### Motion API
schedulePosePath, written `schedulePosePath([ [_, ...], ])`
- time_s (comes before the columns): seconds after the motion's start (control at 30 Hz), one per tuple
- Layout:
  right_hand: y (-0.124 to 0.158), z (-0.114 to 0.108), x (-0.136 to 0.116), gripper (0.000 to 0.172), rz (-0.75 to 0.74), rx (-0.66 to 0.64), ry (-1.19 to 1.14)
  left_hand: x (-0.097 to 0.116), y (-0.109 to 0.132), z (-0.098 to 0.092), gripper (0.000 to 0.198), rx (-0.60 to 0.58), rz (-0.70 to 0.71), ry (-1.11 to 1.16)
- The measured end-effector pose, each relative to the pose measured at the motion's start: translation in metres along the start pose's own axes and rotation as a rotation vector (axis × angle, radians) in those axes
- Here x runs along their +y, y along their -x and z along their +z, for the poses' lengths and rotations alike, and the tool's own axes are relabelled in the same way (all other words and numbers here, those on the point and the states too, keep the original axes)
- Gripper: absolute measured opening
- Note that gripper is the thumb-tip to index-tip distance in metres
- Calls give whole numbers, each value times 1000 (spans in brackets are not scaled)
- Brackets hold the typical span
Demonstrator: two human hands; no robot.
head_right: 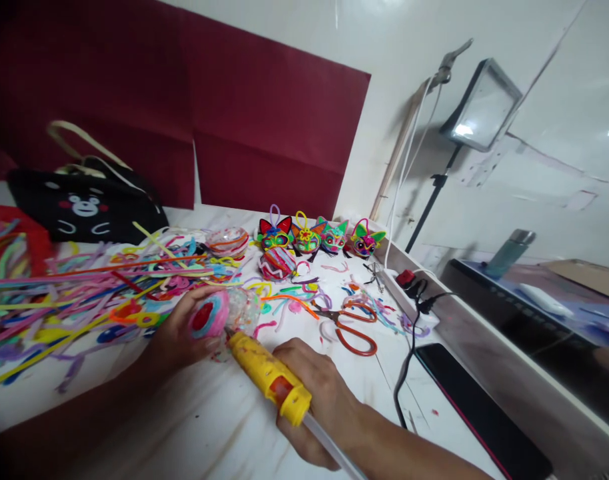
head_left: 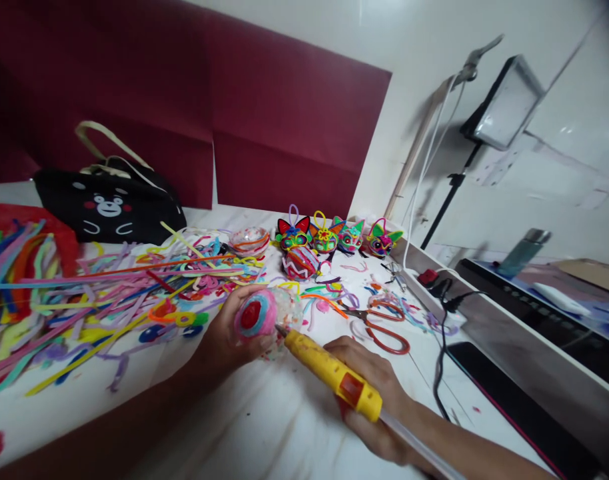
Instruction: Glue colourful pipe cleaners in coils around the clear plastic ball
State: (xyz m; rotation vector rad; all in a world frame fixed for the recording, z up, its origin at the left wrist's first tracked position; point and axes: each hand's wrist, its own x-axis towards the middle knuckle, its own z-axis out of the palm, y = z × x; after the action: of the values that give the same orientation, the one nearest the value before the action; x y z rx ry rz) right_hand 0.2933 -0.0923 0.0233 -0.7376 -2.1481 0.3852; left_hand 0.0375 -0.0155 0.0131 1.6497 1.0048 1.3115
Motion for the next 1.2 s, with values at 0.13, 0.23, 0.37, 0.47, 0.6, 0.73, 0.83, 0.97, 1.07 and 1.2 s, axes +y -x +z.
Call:
schedulePosePath([
  [0.13, -5, -4, -5, 29, 20, 0, -37, -3, -1, 1, 72, 7, -7, 42],
  [0.23, -8, -5, -7, 26, 26, 0, -35, -5, -2, 2, 72, 20, -4, 57],
  [0.37, -9, -5, -7, 25, 34, -1, -27, -5, -2, 2, 74, 27, -21, 53],
  [0.47, -7, -4, -5, 27, 41, -10, -29, -5, -1, 0, 73, -3, -24, 40],
  [0.6, -7, -3, -3, 24, 50, -7, -13, -4, -2, 0, 70, 31, -5, -7],
  [0.73, -9, -5, -2, 20, 20, -11, -18, -2, -2, 2, 69, 62, -18, 7],
  [0.83, -9, -5, -3, 19, 23, -6, -19, -1, -2, 3, 68, 68, -14, 8],
  [0.97, -9, -5, -3, 21, 44, -12, -25, 0, -3, 2, 68, 63, -9, 6],
  [1.07, -9, -4, -4, 20, 42, -28, -37, 1, -2, 2, 68, 73, -4, 3],
  [1.2, -9, -4, -3, 21, 42, -28, -57, 3, -1, 3, 70, 53, -7, 5],
])
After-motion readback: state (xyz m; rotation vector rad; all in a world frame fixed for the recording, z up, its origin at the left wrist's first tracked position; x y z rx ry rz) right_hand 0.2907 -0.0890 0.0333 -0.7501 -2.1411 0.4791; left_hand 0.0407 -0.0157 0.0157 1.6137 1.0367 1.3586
